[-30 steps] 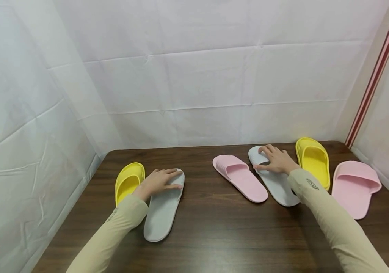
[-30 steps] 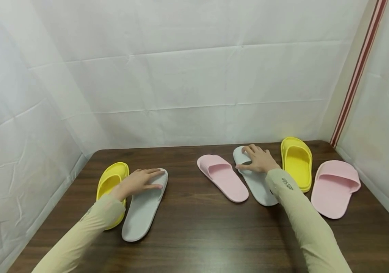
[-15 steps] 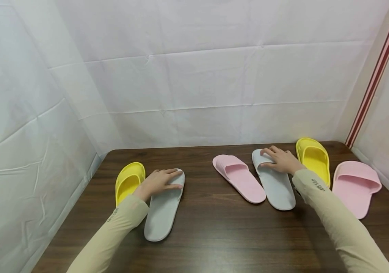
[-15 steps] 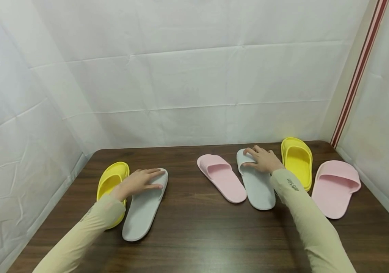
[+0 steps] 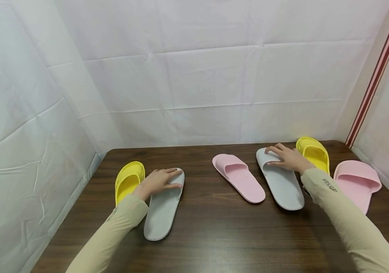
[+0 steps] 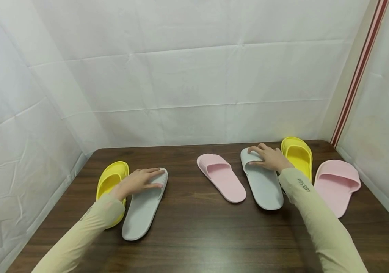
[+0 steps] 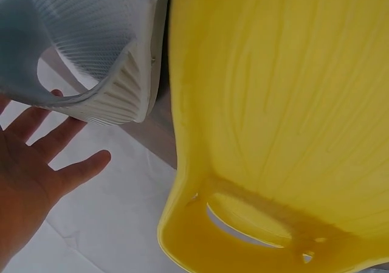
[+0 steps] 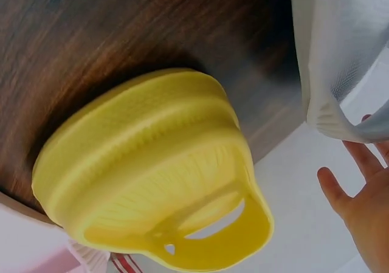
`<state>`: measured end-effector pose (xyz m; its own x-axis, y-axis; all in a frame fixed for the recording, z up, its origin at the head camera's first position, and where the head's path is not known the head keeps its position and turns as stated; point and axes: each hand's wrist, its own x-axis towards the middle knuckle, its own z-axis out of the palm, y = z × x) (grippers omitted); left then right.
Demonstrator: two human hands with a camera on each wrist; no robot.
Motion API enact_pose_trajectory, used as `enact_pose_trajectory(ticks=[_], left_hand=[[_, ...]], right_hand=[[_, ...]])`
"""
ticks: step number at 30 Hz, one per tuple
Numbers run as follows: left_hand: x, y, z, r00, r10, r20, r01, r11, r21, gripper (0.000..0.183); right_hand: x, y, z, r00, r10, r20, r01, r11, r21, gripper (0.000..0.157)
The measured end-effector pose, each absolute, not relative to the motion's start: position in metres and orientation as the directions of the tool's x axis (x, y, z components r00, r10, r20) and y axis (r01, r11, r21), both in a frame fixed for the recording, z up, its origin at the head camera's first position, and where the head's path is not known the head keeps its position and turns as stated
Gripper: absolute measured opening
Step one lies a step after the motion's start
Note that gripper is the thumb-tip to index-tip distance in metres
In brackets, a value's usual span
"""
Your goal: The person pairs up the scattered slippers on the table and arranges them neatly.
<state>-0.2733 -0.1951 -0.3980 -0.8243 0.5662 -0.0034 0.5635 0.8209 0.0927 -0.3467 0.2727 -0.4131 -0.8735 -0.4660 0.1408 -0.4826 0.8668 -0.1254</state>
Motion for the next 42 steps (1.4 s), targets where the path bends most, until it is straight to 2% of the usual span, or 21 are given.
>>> enact_pose_trajectory(ticks=[10, 22, 31, 42], left_hand=[[-0.274, -0.196, -0.4, -0.831, 0.556, -0.03, 0.548, 0.827, 0.124, 0.062], [-0.272, -0.195, -0.398, -0.845, 0.531, -0.068, 0.517, 0.842, 0.154, 0.061], [-0.27, -0.198, -0.398, -0.844, 0.534, -0.046, 0.524, 0.84, 0.141, 0.059], [-0.271, -0.202, -0.398, -0.846, 0.532, -0.03, 0.524, 0.841, 0.135, 0.057]], right_hand=[[-0.34, 0.268, -0.404, -0.876, -0.474, 0.095, -0.482, 0.868, -0.12, 0.047], [-0.331, 0.253, -0.393, -0.862, -0.49, 0.128, -0.505, 0.852, -0.14, 0.048], [-0.323, 0.242, -0.389, -0.869, -0.471, 0.153, -0.493, 0.851, -0.179, 0.049], [-0.318, 0.219, -0.385, -0.844, -0.497, 0.203, -0.532, 0.825, -0.192, 0.047]])
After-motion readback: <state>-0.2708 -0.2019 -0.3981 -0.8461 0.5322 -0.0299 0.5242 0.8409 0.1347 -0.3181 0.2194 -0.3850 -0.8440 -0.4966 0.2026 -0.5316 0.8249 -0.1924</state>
